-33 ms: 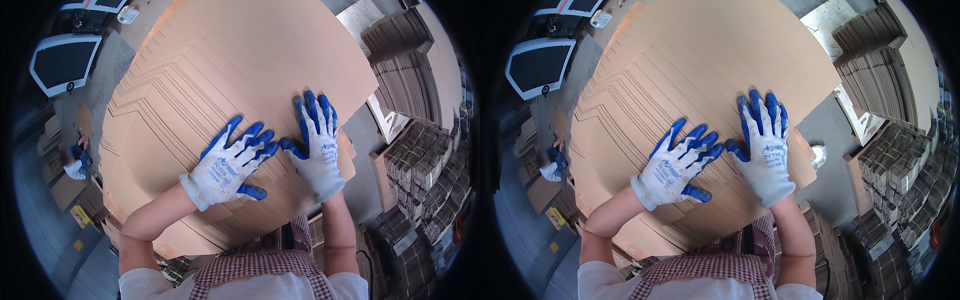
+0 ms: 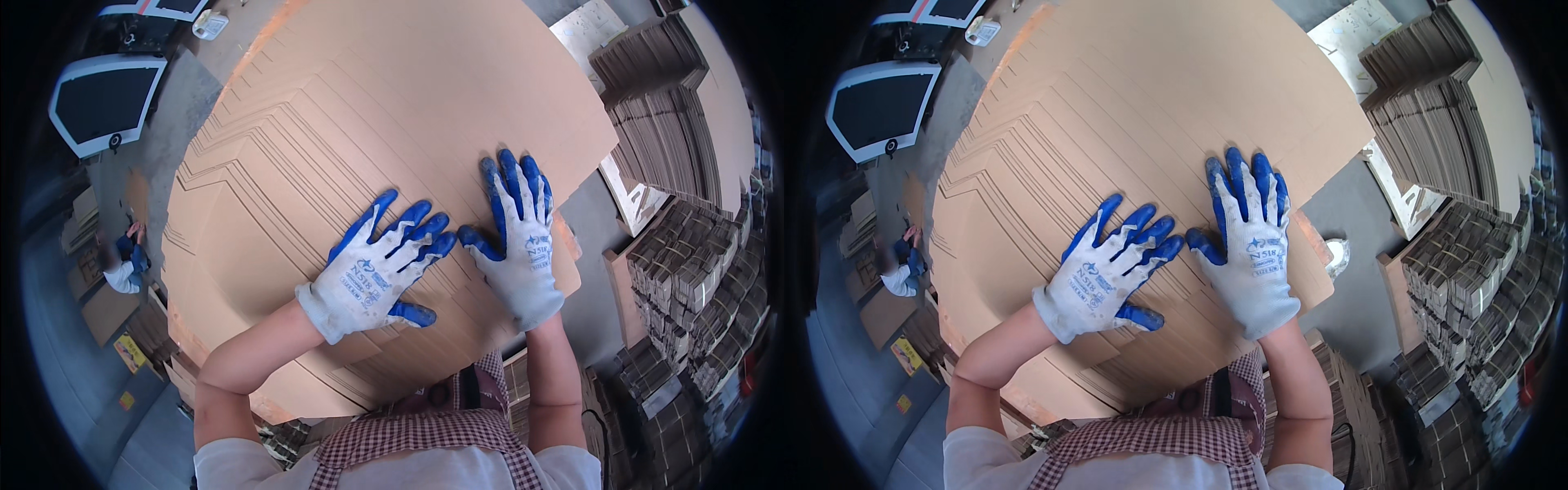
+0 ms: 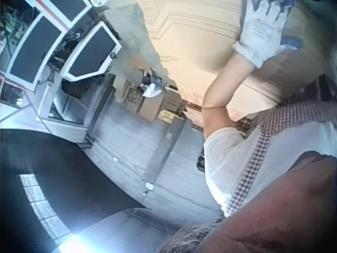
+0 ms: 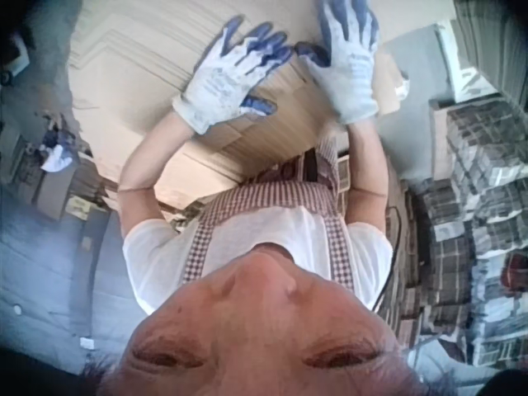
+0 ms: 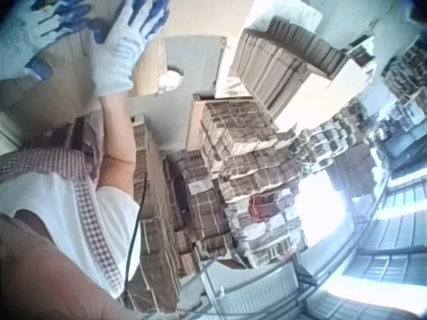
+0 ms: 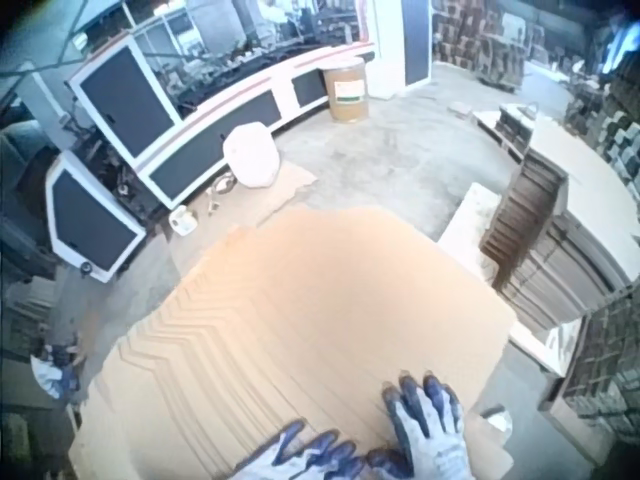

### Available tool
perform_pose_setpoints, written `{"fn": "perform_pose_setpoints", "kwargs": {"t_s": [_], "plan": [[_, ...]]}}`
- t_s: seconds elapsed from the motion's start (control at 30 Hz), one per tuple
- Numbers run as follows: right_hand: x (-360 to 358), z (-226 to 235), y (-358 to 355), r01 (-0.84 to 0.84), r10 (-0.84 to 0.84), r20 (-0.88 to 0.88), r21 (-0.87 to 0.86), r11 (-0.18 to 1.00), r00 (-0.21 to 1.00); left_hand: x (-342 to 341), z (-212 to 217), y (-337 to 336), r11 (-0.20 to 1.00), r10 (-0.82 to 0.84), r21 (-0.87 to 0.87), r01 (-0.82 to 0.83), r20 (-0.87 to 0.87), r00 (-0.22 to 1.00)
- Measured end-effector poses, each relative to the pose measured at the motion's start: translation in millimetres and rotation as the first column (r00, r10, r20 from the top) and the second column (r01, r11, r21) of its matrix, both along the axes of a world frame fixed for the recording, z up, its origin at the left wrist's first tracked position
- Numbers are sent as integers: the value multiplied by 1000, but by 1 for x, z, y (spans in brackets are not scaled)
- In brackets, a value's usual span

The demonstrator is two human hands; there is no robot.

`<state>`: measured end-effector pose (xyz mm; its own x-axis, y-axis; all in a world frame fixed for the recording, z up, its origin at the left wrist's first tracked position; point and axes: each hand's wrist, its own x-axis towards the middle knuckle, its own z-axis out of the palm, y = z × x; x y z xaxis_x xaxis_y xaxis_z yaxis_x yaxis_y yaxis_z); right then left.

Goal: The person aligns a large cardboard sheet on a work surface, then uses a brush to apply white glue in strips across the surface. The person repeatedly dips the brush into a container of glue and spreads it evenly over the cardboard.

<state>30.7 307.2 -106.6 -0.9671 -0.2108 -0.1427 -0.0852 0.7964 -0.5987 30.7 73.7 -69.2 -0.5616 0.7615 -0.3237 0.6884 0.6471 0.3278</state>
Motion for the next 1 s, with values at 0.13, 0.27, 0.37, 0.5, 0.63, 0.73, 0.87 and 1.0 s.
{"fn": "perform_pose_setpoints", "kwargs": {"t_s": [0.13, 0.27, 0.37, 0.5, 0.63, 0.73, 0.87, 1.0], "plan": [[-2, 3, -4, 4, -5, 34, 45, 999, 999, -1, 1, -1, 999, -18, -28, 18, 4, 1000], [-1, 3, -4, 10, -11, 32, 40, 999, 999, 2, 0, -5, 1000, -13, -10, 13, 16, 1000], [-1, 0, -2, 9, -10, 24, 53, 999, 1000, 0, 1, -4, 1000, -19, 2, 19, 20, 1000], [0, -1, 0, 3, -3, 1, 29, 1000, 1000, 1, 1, -5, 1000, -3, 26, 2, 30, 1000], [1, -2, 0, 4, -4, -5, 21, 1000, 1000, 1, 1, -6, 999, 15, 51, -17, 39, 999], [1, -3, 0, 4, -3, -17, 15, 1000, 1000, 3, 1, -6, 998, 28, 50, -30, 43, 999], [0, -3, -1, 11, -11, -33, 8, 1000, 999, 4, -3, -8, 995, 20, 101, -16, -37, 999], [4, 4, -5, 4, -5, -44, -23, 1000, 999, 13, 0, -23, 954, 66, 299, -7, -185, 980]]}}
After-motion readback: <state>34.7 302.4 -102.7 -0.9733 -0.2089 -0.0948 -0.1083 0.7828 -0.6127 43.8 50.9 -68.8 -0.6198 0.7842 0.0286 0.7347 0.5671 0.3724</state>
